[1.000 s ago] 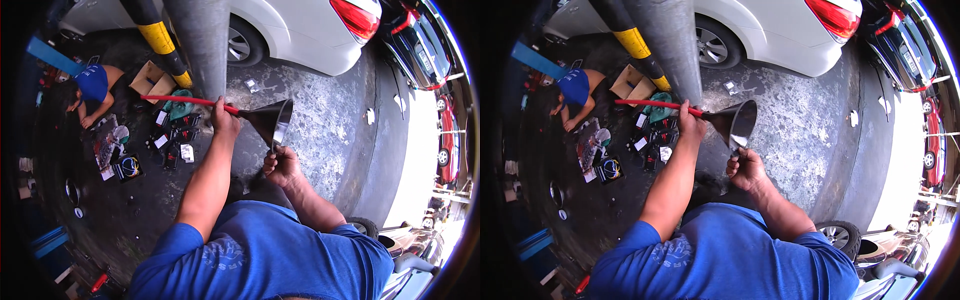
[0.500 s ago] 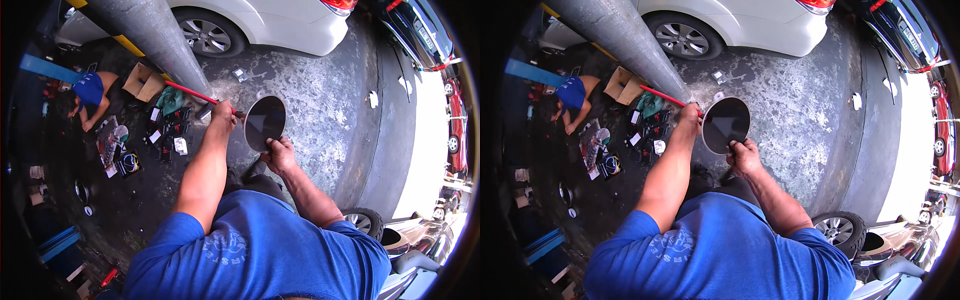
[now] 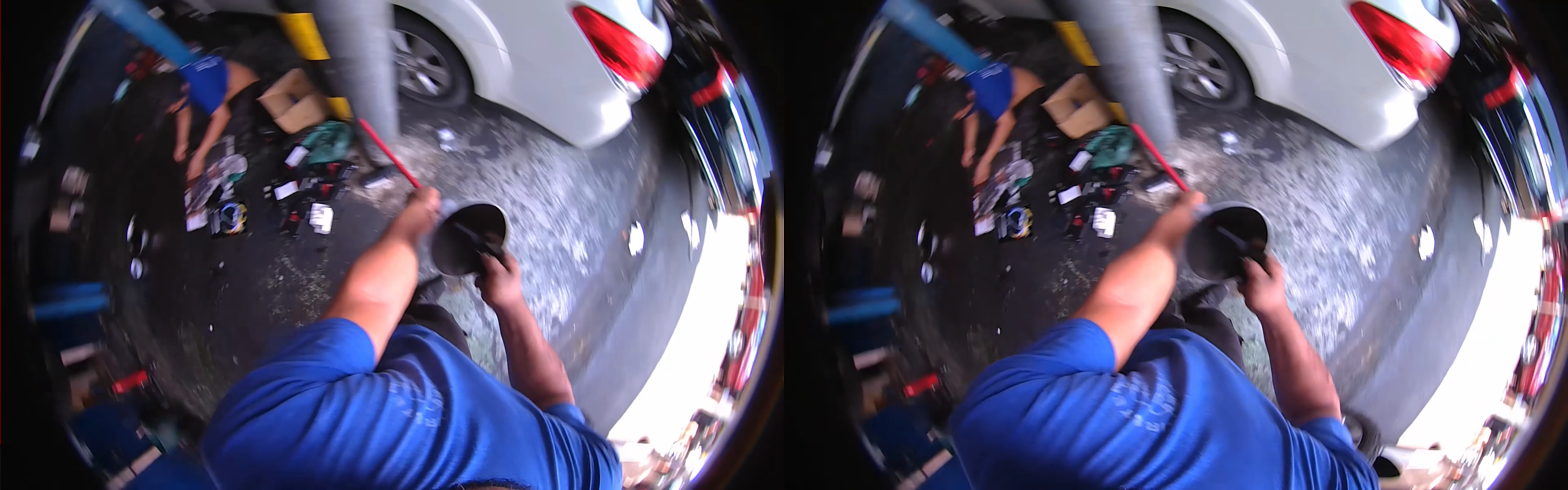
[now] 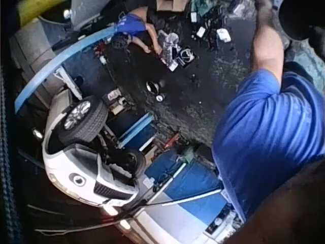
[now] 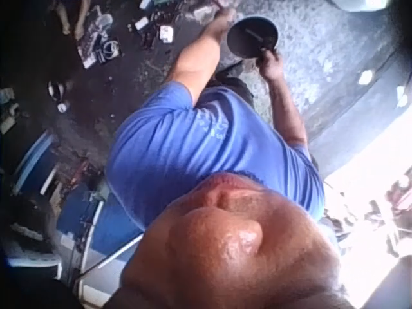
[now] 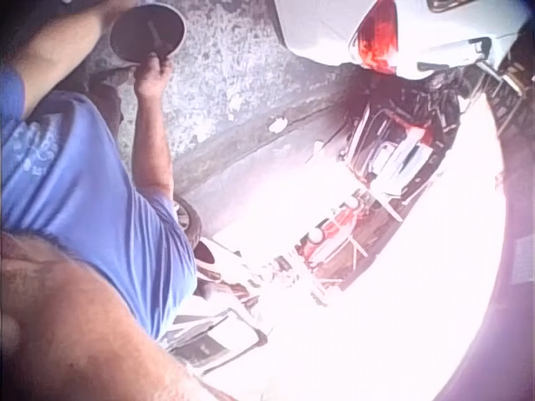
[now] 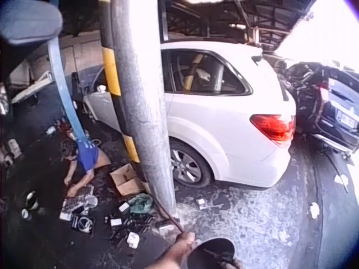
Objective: Repairing or maintaining a car engine, including inspecting components and cleaning a funnel for oil addition.
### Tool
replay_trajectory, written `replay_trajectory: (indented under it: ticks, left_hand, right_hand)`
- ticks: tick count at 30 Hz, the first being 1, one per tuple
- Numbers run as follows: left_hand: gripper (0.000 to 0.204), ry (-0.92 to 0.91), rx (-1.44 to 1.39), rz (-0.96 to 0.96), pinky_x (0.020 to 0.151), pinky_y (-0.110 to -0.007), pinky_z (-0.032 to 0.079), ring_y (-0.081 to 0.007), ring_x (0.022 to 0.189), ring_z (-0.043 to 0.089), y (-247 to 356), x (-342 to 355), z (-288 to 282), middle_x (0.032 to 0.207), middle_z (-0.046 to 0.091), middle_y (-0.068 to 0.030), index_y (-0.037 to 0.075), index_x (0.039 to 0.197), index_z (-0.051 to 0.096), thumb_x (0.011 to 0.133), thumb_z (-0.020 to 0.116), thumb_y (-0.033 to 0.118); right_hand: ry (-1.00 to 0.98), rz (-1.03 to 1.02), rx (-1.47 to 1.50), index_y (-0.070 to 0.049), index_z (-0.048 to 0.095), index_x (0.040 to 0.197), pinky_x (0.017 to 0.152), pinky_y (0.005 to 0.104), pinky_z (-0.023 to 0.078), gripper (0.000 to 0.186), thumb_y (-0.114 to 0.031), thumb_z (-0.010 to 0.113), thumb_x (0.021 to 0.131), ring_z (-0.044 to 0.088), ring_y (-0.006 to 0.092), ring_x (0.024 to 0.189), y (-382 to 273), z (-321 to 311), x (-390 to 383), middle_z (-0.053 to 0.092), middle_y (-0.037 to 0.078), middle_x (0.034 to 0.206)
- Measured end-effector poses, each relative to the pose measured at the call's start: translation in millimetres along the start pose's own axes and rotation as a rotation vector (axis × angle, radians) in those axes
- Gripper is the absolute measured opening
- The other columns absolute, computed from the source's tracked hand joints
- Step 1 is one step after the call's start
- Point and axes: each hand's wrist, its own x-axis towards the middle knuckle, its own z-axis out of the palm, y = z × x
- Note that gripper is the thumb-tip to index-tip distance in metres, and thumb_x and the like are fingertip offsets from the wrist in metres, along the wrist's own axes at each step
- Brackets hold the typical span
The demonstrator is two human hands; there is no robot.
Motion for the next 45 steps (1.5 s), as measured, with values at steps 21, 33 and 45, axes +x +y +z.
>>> replay_trajectory:
  ticks: [21, 33, 45]
  left_hand:
    - [0.042, 1.203, -1.428, -0.636, 0.069, -0.041, 0.05, -0.0238, 0.084, 0.066, -453.5, -413.4, -29.9, 0.092, 0.068, -0.0171, -0.004, 0.101, 0.068, 0.082, 0.06, 0.034]
    - [0.044, 1.347, -1.63, -1.069, 0.061, -0.039, 0.051, -0.0243, 0.066, 0.065, -732.5, -708.0, 135.8, 0.073, 0.066, -0.0132, 0.0, 0.086, 0.069, 0.086, 0.056, 0.042]
    - [0.036, 2.337, -1.611, -1.329, 0.058, -0.033, 0.049, -0.0184, 0.067, 0.061, -895.1, -925.2, 267.8, 0.077, 0.065, -0.0097, -0.004, 0.104, 0.067, 0.08, 0.07, 0.022]
  right_hand:
    - [-0.475, 0.563, -0.143, -0.018, 0.049, 0.079, 0.039, 0.0248, 0.032, 0.016, -0.029, 0.056, 0.089, 0.039, 0.0103, 0.042, 132.9, 157.5, 2.9, 0.044, -0.003, 0.058]
    - [-0.798, 0.552, -0.594, -0.015, 0.047, 0.087, 0.044, 0.0296, 0.032, 0.01, -0.023, 0.052, 0.089, 0.039, 0.0138, 0.048, 308.0, 460.8, -230.4, 0.041, 0.002, 0.06]
    - [-1.057, 0.549, -0.931, -0.014, 0.051, 0.092, 0.048, 0.0305, 0.033, 0.009, -0.022, 0.053, 0.087, 0.04, 0.0138, 0.054, 482.2, 711.6, -417.7, 0.045, 0.002, 0.067]
